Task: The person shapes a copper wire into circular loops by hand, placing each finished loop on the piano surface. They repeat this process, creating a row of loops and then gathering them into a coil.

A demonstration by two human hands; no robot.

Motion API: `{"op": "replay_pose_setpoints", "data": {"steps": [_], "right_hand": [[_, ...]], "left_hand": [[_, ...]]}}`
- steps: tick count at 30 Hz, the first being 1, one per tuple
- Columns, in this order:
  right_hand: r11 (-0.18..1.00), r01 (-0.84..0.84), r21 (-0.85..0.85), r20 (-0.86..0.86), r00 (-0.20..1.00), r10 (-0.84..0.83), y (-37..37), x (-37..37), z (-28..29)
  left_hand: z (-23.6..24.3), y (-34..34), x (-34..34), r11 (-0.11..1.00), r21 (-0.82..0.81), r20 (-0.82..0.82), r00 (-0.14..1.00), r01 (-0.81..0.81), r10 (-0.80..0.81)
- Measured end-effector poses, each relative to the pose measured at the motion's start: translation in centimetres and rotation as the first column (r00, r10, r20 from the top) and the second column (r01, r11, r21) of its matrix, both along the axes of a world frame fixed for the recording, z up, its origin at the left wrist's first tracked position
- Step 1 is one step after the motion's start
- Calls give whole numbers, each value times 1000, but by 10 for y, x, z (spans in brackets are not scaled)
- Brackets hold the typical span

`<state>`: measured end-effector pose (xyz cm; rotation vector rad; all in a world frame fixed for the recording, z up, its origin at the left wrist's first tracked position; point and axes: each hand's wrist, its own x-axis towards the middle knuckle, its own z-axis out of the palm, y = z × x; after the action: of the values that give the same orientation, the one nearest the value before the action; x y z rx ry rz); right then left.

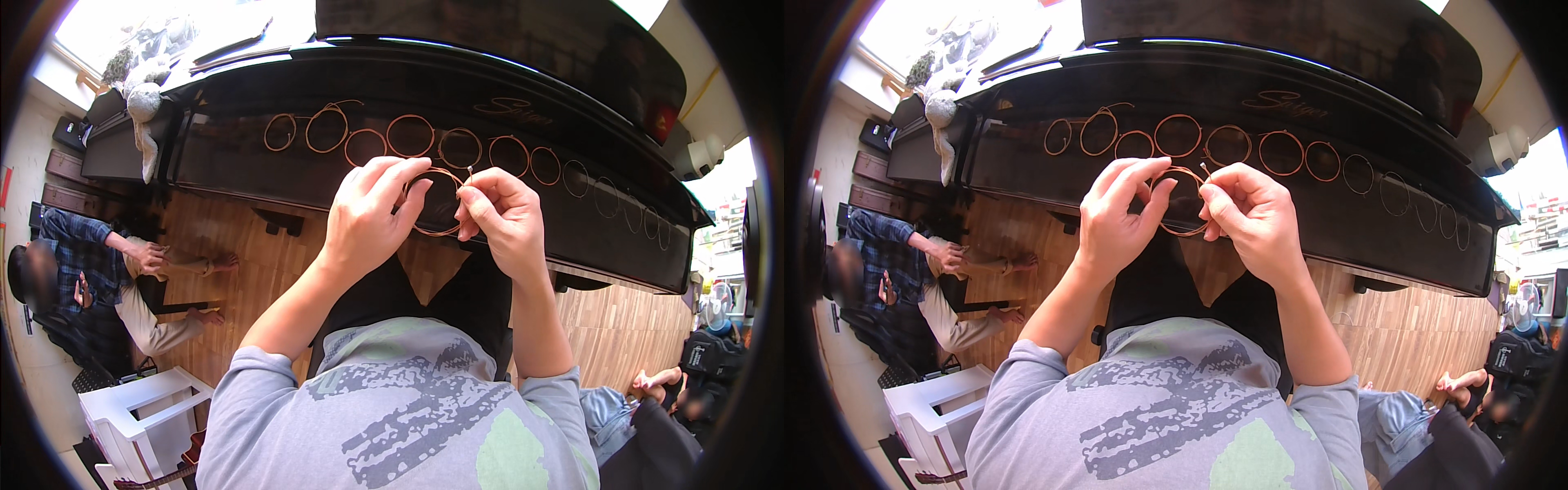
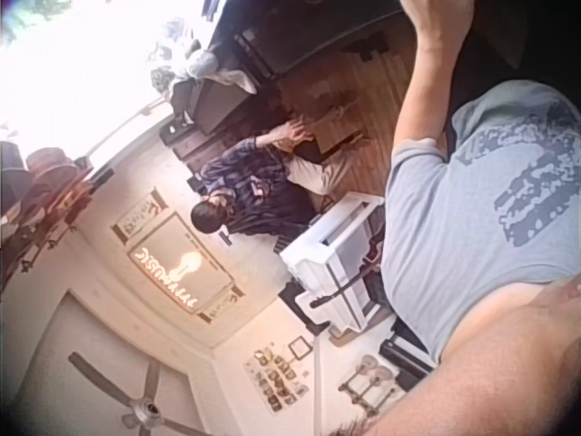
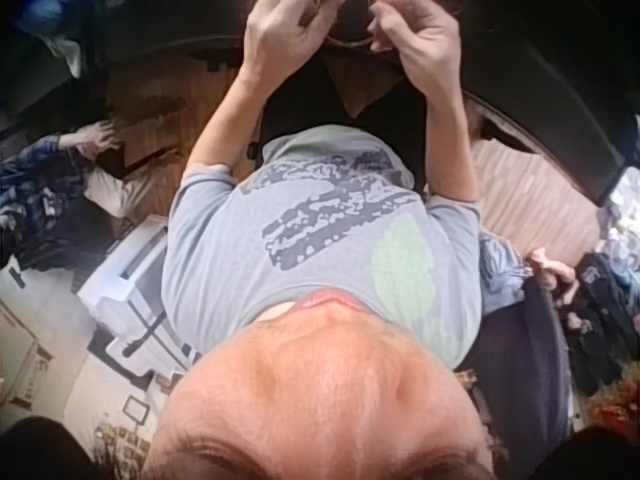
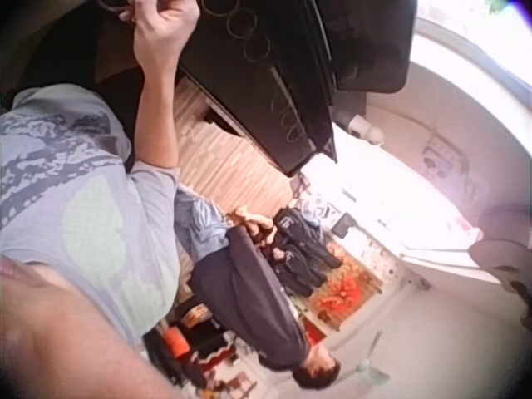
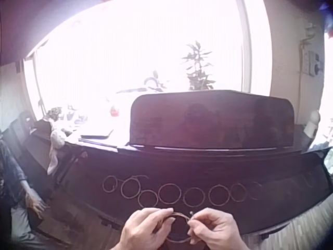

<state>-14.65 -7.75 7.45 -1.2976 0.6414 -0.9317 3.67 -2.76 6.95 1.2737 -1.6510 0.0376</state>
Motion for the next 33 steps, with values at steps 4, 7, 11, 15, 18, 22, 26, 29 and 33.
{"op": "replay_pose_setpoints", "data": {"steps": [4,7,11,15,18,22,26,29,33], "right_hand": [[996,34,-76,-67,997,-40,2,2,1],[993,56,-106,-101,993,-67,-1,-2,-3],[996,9,-84,-83,996,-16,-6,-4,-3],[997,5,-75,-81,997,-12,-4,2,-4],[983,62,-174,-132,987,-86,-2,4,-9],[841,133,-524,-187,946,-266,1,11,-12],[667,52,-744,-236,912,-335,2,10,-9],[558,-29,-829,-306,859,-410,1,7,-12],[391,-96,-915,-326,746,-581,4,12,-10]], "left_hand": [[2,-2,3,998,60,56,998,21,-25],[11,-2,8,939,292,-149,979,180,-141],[3,-5,19,690,370,-736,650,622,-191],[-2,-7,16,474,84,-979,161,877,-125],[-13,-8,8,425,-138,-987,-161,895,17],[-16,-5,-2,500,-167,-966,-242,850,90],[-19,-5,-10,615,-127,-970,-228,778,88],[-21,-5,-11,633,-103,-977,-198,767,80],[-27,-5,-12,694,47,-996,89,719,-24]]}}
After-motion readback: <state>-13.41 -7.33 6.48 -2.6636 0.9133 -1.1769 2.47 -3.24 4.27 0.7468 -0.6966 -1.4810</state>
